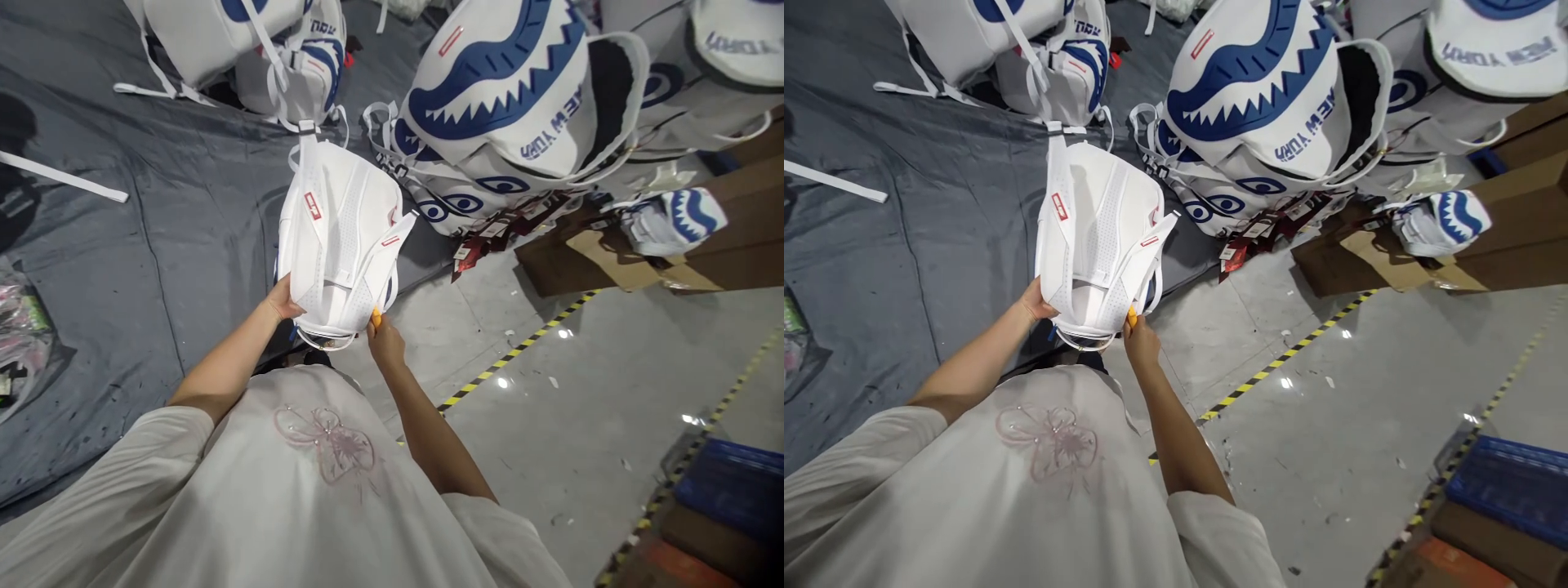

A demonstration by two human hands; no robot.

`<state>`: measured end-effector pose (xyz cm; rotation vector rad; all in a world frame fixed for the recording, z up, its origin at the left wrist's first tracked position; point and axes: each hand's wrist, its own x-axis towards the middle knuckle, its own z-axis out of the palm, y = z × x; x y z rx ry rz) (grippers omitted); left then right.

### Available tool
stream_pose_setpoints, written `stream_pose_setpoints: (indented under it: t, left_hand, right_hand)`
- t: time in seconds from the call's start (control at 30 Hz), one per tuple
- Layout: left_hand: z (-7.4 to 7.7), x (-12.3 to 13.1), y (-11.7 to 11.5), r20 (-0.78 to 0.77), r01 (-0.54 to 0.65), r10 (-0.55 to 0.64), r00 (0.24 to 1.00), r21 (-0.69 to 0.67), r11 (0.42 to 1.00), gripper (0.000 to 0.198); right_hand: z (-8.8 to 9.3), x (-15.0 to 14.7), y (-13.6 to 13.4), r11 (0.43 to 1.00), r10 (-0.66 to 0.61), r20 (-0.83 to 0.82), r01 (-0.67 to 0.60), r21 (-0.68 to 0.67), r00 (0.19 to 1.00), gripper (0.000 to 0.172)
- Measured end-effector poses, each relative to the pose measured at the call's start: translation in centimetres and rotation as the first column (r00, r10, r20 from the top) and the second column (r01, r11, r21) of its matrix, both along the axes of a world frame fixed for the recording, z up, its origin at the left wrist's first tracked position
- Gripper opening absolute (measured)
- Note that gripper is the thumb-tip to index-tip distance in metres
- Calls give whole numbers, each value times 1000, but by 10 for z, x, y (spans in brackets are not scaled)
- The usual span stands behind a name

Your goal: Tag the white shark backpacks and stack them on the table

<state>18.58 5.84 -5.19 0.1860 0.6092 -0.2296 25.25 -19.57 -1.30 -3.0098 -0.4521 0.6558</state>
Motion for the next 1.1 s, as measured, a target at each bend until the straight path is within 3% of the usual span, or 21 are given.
stream_pose_setpoints:
  t: [0.33,0.53,0.7,0.8,0.83,0.87,0.9,0.93,0.97,1.0,1.03,1.07,1.1]
  left_hand:
    - [-13,7,-9,44,5,-8,999,62,998,36]
    - [-15,3,2,40,1,-3,999,55,998,34]
    - [-2,6,-4,29,46,-49,998,104,993,44]
    - [15,4,-10,-37,53,-44,998,300,953,55]
    - [20,1,-15,-91,51,-12,996,446,894,56]
    - [26,-3,-22,-149,57,47,988,624,779,55]
    - [30,-9,-33,-179,77,114,977,801,594,53]
    - [33,-15,-45,-173,110,158,972,933,343,53]
    - [34,-21,-60,-143,136,154,978,989,57,57]
    - [32,-26,-75,-107,118,60,992,968,-223,65]
    - [28,-30,-90,-115,59,-100,988,893,-445,71]
    - [21,-31,-102,-166,-25,-267,949,805,-592,72]
    - [13,-30,-112,-239,-99,-378,894,719,-688,73]
  right_hand:
    - [21,-23,-37,990,-124,-87,129,52,988,31]
    - [47,-84,-90,980,-197,-178,200,1,964,32]
    - [42,-99,-73,995,-85,-271,69,-69,959,28]
    - [40,-91,-62,996,-37,-286,13,-87,957,28]
    - [40,-90,-61,997,-22,-291,0,-74,956,28]
    - [41,-88,-60,999,-2,-298,-14,-50,955,29]
    - [42,-88,-59,999,22,-308,-30,-22,951,29]
    - [42,-88,-59,999,43,-321,-44,3,946,29]
    - [43,-88,-58,998,59,-332,-55,21,942,30]
    - [43,-88,-57,998,65,-343,-60,25,937,30]
    - [43,-89,-56,998,61,-353,-59,19,934,30]
    - [42,-89,-55,998,55,-359,-55,10,932,30]
    - [41,-90,-55,999,45,-359,-48,1,932,31]
